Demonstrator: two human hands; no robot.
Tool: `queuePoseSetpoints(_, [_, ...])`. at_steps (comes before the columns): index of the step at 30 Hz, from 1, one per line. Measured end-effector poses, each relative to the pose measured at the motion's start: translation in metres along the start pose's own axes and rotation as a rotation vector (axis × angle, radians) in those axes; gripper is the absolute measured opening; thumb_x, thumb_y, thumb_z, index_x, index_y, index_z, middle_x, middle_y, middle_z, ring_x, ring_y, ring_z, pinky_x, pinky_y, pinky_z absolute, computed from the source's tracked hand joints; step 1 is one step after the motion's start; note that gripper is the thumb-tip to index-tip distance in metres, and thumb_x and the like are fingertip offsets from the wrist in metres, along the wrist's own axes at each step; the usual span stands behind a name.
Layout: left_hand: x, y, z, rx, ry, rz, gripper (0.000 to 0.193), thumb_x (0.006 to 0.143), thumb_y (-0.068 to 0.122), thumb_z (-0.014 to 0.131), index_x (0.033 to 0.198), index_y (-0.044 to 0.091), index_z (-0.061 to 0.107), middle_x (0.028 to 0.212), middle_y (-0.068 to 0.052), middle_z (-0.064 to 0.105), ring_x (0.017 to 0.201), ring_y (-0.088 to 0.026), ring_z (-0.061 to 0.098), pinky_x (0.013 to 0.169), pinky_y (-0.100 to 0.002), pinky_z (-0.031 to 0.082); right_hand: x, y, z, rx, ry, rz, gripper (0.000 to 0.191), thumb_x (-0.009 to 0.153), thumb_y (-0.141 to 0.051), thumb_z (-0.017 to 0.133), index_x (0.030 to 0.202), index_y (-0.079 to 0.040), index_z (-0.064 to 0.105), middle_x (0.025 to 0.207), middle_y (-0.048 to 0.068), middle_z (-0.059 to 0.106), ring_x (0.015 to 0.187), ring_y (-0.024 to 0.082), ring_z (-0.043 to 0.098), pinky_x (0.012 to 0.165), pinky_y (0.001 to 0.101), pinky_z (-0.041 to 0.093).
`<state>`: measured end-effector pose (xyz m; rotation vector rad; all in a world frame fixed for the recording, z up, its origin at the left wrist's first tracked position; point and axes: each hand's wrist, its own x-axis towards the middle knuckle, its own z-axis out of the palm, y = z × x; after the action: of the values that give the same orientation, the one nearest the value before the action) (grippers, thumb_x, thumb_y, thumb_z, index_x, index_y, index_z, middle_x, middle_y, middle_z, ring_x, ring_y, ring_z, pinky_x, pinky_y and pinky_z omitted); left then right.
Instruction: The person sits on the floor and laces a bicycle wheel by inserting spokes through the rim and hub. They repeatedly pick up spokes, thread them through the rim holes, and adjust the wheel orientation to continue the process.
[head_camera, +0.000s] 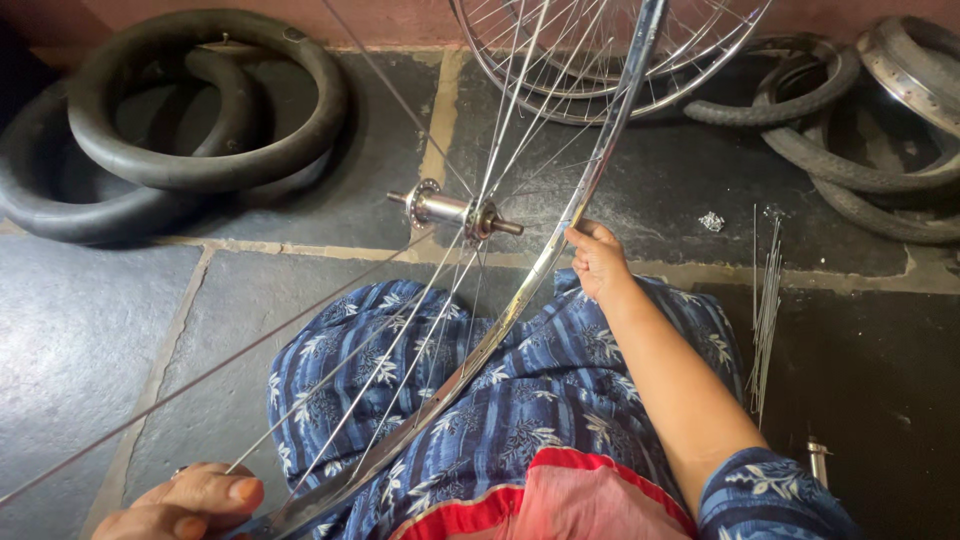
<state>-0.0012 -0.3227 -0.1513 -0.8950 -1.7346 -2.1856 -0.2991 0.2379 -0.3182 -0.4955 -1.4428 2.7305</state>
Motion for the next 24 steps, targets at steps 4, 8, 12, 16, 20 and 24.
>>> queuePoseSetpoints(4, [-0.019, -0.006, -0.027, 0.296, 0.024, -0.178, 0.022, 0.094, 0.012, 0.064, 0.095, -0.007, 0.074, 0.105, -0.029, 0.074, 0.096, -0.041, 0.077, 0.087, -0.053, 0.062, 0.015, -0.03, 0.004, -0.012, -0.046, -0.045, 0.031, 0.088, -0.005, 0.069, 0.118, -0.011, 0.069, 0.068, -0.007, 0.049, 0.045, 0.002, 0.034, 0.038, 0.0199, 0.026])
queuePoseSetpoints(8, [-0.032, -0.014, -0.035, 0.438, 0.021, -0.16, 0.027, 0.091, 0.014, 0.067, 0.102, -0.009, 0.075, 0.108, -0.027, 0.078, 0.097, -0.037, 0.075, 0.09, -0.048, 0.062, 0.033, -0.07, 0.02, -0.023, 0.022, -0.138, 0.023, 0.095, -0.012, 0.069, 0.117, -0.011, 0.068, 0.066, -0.006, 0.047, 0.044, 0.003, 0.036, 0.038, 0.02, 0.027])
queuePoseSetpoints(12, [-0.04, -0.024, -0.031, 0.439, 0.117, -0.211, 0.025, 0.09, 0.01, 0.065, 0.099, -0.011, 0.075, 0.101, -0.026, 0.076, 0.093, -0.038, 0.075, 0.084, -0.049, 0.059, 0.042, -0.09, 0.044, -0.071, -0.01, -0.188, 0.017, 0.095, -0.006, 0.072, 0.11, -0.008, 0.065, 0.076, -0.004, 0.056, 0.048, 0.001, 0.037, 0.041, 0.0192, 0.026])
queuePoseSetpoints(16, [-0.041, -0.037, -0.033, 0.405, 0.114, -0.151, 0.023, 0.096, 0.01, 0.062, 0.096, -0.009, 0.075, 0.105, -0.028, 0.078, 0.091, -0.037, 0.076, 0.083, -0.05, 0.059, 0.04, -0.09, 0.049, -0.062, 0.039, -0.2, 0.018, 0.09, -0.001, 0.071, 0.104, -0.011, 0.064, 0.084, -0.001, 0.065, 0.048, 0.001, 0.038, 0.041, 0.0189, 0.025])
queuePoseSetpoints(20, [-0.043, -0.039, -0.039, 0.41, 0.099, -0.156, 0.022, 0.094, 0.011, 0.063, 0.095, -0.008, 0.074, 0.107, -0.028, 0.078, 0.09, -0.037, 0.076, 0.083, -0.05, 0.06, 0.04, -0.087, 0.04, -0.035, -0.006, -0.207, 0.018, 0.093, -0.003, 0.072, 0.105, -0.012, 0.062, 0.083, -0.002, 0.062, 0.05, 0.001, 0.039, 0.041, 0.0189, 0.028])
queuePoseSetpoints(24, [-0.043, -0.04, -0.036, 0.426, 0.119, -0.178, 0.02, 0.093, 0.011, 0.064, 0.094, -0.007, 0.073, 0.106, -0.026, 0.078, 0.091, -0.036, 0.076, 0.083, -0.049, 0.06, 0.04, -0.088, 0.032, -0.019, -0.036, -0.188, 0.02, 0.092, -0.004, 0.072, 0.107, -0.013, 0.062, 0.084, -0.002, 0.062, 0.049, 0.002, 0.04, 0.041, 0.019, 0.029])
